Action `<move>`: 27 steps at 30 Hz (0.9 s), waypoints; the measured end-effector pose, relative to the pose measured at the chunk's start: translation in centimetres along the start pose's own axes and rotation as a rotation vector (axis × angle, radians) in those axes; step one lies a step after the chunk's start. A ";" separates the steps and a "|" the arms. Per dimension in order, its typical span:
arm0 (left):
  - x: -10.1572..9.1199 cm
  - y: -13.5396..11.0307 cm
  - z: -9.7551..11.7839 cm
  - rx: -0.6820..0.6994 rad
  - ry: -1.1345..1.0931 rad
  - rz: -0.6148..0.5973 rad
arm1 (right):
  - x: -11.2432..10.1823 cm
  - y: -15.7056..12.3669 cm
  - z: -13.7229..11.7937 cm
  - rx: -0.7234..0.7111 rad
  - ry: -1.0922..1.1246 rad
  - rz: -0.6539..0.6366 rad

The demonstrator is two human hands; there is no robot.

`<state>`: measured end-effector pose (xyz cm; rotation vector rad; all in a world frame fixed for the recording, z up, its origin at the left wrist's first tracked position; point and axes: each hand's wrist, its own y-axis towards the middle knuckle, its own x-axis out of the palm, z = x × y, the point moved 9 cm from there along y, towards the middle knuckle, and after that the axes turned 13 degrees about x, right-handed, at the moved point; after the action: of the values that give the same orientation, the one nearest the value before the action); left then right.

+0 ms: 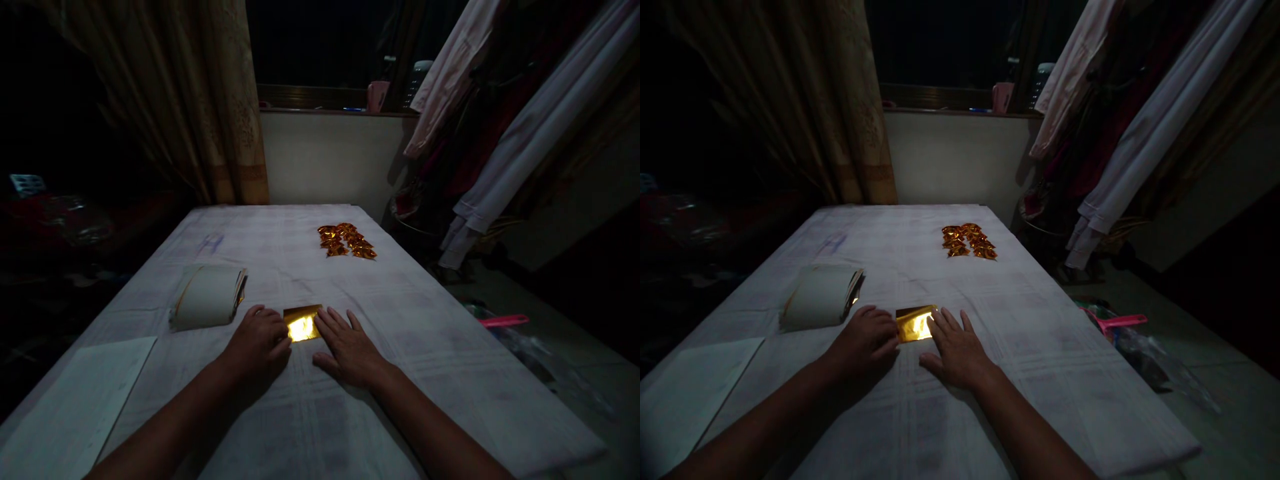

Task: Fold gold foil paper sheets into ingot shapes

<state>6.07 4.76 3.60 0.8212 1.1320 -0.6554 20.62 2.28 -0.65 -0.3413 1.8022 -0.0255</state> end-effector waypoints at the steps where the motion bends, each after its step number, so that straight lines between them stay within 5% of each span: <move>1: 0.1 0.5 -0.1 -0.031 0.011 0.002 | 0.0 0.0 0.0 0.001 -0.006 -0.001; 5: 1.4 0.6 -1.7 -0.179 0.026 -0.019 | 0.0 0.0 0.1 0.000 -0.026 -0.006; 10: 2.5 -0.4 -2.2 -0.152 -0.001 -0.054 | -0.3 0.1 -0.3 0.017 0.002 0.053; 14: 3.2 -0.7 -3.0 -0.224 -0.031 -0.079 | -0.3 0.7 -2.9 -0.053 -0.002 0.122; 19: 4.1 -0.7 -4.5 -0.312 -0.070 -0.113 | 0.9 0.9 -5.3 -0.173 0.011 0.041; 27: 4.4 -0.7 -4.8 -0.306 -0.074 -0.131 | 0.6 -1.1 -1.2 -0.092 -0.009 -0.022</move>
<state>4.41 8.19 -1.75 0.4622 1.1892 -0.5969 19.63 0.90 -0.65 -0.4266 1.7944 0.0439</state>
